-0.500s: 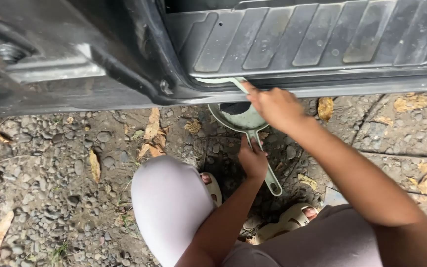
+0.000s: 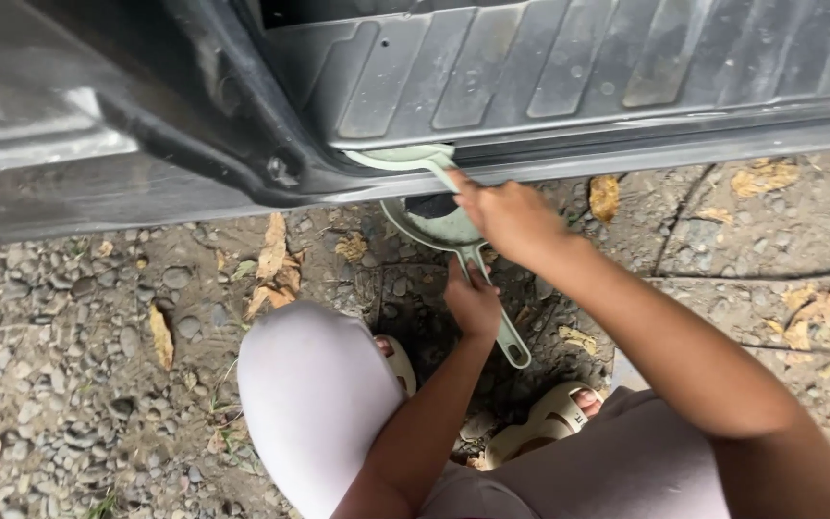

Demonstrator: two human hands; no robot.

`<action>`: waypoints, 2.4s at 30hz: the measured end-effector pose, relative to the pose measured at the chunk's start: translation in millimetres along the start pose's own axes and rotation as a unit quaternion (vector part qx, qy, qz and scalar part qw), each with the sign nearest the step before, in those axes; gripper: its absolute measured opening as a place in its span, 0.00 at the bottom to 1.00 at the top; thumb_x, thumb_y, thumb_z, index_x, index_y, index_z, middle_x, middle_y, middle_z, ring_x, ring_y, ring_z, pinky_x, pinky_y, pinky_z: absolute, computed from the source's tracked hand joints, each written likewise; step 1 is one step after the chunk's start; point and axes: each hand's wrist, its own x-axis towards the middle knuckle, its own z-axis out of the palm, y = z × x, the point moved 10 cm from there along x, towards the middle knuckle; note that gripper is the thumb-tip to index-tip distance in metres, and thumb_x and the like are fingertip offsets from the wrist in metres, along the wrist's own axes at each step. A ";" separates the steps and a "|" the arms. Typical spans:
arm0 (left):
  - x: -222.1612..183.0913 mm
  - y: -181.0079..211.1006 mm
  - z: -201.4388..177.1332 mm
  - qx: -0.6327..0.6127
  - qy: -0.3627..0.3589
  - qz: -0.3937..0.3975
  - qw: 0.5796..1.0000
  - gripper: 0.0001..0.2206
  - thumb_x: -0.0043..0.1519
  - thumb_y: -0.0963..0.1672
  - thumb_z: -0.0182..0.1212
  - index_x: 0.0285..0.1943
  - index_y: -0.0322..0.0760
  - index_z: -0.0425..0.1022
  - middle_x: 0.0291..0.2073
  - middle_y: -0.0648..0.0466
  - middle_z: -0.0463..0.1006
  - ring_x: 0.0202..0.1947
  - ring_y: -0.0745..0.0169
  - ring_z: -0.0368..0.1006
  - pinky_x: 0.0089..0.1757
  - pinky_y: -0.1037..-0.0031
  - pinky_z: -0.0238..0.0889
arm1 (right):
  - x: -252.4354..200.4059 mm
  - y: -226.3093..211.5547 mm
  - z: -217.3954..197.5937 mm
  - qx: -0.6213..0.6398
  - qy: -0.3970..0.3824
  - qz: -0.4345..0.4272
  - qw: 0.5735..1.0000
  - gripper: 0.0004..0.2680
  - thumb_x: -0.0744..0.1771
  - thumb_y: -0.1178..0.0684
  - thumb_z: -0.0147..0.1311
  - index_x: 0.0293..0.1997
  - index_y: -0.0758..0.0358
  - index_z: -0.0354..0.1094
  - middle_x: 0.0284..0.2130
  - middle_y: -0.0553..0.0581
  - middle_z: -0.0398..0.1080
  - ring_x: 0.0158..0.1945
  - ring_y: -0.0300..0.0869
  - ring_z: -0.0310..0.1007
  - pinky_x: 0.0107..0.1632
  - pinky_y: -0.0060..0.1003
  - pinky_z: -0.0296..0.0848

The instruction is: Sweeping dirt and debris from the car door sill and interior floor using a hand brush and dustpan.

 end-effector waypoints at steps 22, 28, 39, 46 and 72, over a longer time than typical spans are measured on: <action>-8.0 -6.4 13.4 0.013 0.006 0.002 1.000 0.21 0.73 0.43 0.44 0.73 0.24 0.58 0.40 0.40 0.84 0.25 0.58 0.81 0.29 0.71 0.79 | -80.5 106.9 1.3 0.003 -0.036 0.087 0.996 0.15 0.73 0.47 0.40 0.63 0.61 0.68 0.19 0.69 0.75 0.14 0.46 0.74 0.21 0.36 0.74; -2.1 -12.0 19.7 -0.001 0.013 0.009 1.000 0.22 0.74 0.43 0.43 0.73 0.19 0.55 0.42 0.36 0.82 0.25 0.58 0.80 0.29 0.70 0.79 | 9.8 41.5 31.2 -0.127 0.067 0.042 0.989 0.17 0.73 0.44 0.38 0.72 0.45 0.58 0.20 0.63 0.75 0.24 0.52 0.80 0.24 0.45 0.77; -13.2 23.8 8.6 0.009 0.007 0.014 1.000 0.21 0.74 0.41 0.41 0.72 0.18 0.54 0.44 0.35 0.81 0.33 0.52 0.82 0.31 0.67 0.82 | -62.9 32.7 3.6 -0.011 -0.024 0.001 1.000 0.15 0.72 0.50 0.39 0.67 0.58 0.64 0.17 0.69 0.74 0.15 0.48 0.76 0.19 0.36 0.75; -6.1 7.7 12.8 -0.012 -0.001 -0.001 1.000 0.22 0.74 0.42 0.43 0.73 0.17 0.53 0.44 0.35 0.82 0.28 0.56 0.81 0.30 0.70 0.81 | -92.8 80.9 -32.0 0.039 -0.065 0.088 0.993 0.14 0.73 0.50 0.40 0.63 0.62 0.66 0.18 0.66 0.74 0.14 0.43 0.73 0.19 0.33 0.71; -18.3 -7.6 48.2 -0.024 0.042 0.031 0.998 0.12 0.71 0.44 0.44 0.55 0.35 0.72 0.32 0.50 0.85 0.12 0.60 0.73 0.23 0.68 0.70 | -224.9 314.1 -5.6 -0.109 -0.027 0.350 0.930 0.21 0.73 0.36 0.33 0.81 0.25 0.49 0.30 0.70 0.82 0.29 0.60 0.85 0.40 0.51 0.85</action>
